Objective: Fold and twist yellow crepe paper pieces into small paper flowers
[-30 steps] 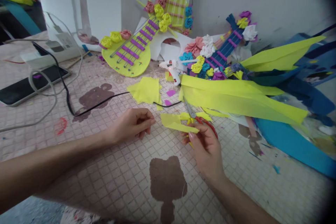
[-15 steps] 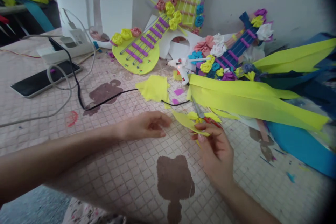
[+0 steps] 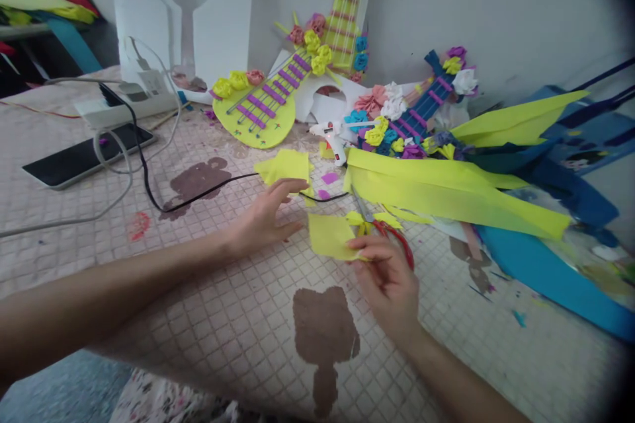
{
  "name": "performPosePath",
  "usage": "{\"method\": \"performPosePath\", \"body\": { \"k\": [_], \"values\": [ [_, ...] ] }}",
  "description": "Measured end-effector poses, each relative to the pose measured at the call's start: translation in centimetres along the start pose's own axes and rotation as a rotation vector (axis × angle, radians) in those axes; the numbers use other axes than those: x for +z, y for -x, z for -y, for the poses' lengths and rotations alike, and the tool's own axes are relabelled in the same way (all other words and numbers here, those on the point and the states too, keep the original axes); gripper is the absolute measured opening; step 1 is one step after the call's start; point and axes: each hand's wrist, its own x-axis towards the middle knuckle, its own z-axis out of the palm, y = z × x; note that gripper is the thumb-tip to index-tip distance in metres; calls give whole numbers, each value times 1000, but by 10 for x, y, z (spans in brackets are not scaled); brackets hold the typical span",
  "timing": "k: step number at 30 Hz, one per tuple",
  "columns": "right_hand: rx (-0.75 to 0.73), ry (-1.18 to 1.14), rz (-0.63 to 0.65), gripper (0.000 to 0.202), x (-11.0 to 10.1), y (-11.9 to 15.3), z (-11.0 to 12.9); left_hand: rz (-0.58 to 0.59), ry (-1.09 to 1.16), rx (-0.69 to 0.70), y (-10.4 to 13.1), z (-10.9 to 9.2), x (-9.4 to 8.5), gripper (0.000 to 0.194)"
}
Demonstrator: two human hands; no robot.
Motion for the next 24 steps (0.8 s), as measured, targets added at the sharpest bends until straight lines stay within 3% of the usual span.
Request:
{"method": "performPosePath", "body": {
  "k": [4, 8, 11, 18, 24],
  "values": [
    [-100, 132, 272, 21, 3, -1, 0, 174, -145, 139, 2, -3, -6, 65],
    [-62, 192, 446, 23, 6, -3, 0, 284, -166, 266, 8, -12, -8, 35],
    [-13, 246, 461, 25, 7, -3, 0, 367, -202, 343, 11, -14, -9, 14],
    [38, 257, 507, 15, 6, -4, 2, 405, -211, 322, 11, -14, -12, 16],
    [38, 250, 503, 22, 7, -4, 1, 430, -183, 341, 13, -14, -11, 23]
  ]
}}
